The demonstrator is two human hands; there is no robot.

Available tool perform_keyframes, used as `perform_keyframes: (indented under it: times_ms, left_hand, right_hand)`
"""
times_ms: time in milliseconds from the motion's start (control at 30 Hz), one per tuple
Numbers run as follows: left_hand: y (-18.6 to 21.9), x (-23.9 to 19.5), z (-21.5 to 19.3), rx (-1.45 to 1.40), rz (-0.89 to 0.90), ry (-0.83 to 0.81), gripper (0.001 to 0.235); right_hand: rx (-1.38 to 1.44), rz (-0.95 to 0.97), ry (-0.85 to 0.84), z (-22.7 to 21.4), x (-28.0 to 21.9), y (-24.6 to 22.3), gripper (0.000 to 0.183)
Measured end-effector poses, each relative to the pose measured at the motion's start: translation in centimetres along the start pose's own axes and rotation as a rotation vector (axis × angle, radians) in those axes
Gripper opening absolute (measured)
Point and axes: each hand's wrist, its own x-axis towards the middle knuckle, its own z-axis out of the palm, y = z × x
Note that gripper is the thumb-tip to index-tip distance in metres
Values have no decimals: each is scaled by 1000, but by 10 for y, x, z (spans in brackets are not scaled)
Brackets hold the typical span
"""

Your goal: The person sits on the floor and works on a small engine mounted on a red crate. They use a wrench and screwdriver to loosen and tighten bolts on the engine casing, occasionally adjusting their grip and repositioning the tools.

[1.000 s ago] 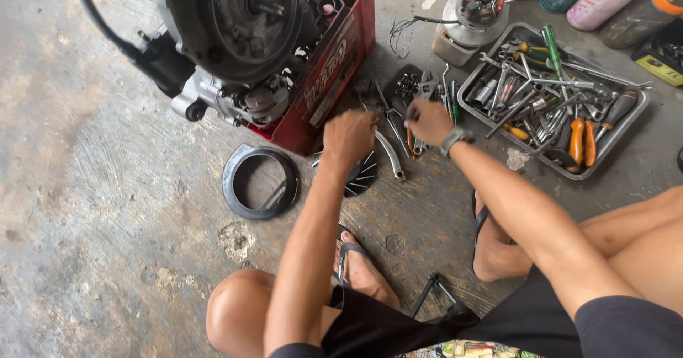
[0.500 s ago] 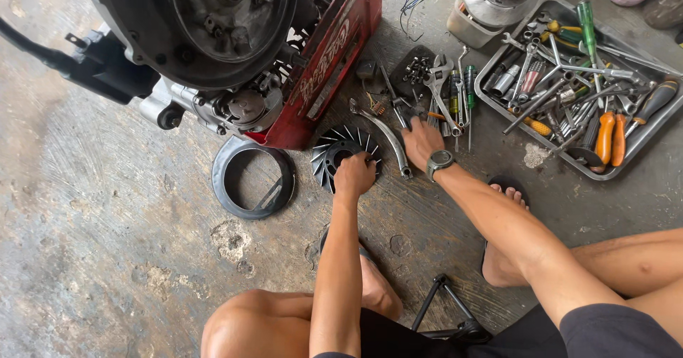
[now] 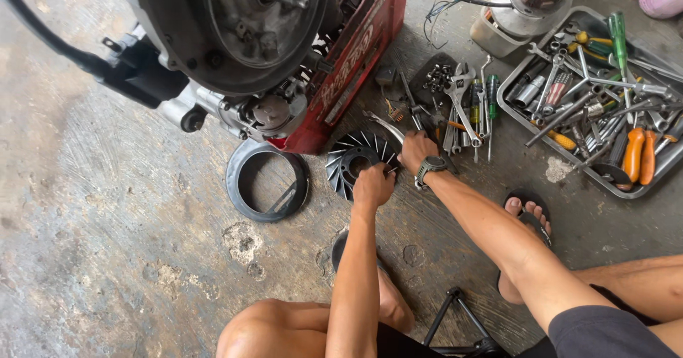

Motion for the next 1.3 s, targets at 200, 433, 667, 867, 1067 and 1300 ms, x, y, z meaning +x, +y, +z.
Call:
perform_keyframes:
  times_ms: [200, 433, 667, 867, 1067, 1300]
  left_hand:
    - [-9, 5, 7, 63, 1, -34, 41]
    - [36, -62, -56, 66, 109, -88, 44]
    - [68, -105, -116, 186, 264, -110, 51]
    - [67, -94, -155, 55, 331, 179, 43]
    - [63, -96, -183, -117, 445, 382, 40]
    - [86, -112, -190, -64, 570, 479, 27]
  right_hand:
    - [39, -56, -94, -43, -30, -18, 40]
    - [233, -116, -187, -125, -81, -10, 49]
    - [875, -124, -88, -249, -130, -41, 70]
    - [1222, -303, 126, -302, -135, -71, 19]
    - [1399, -261, 268, -310, -126, -89, 15]
    - [1248, -282, 337, -335, -134, -98, 21]
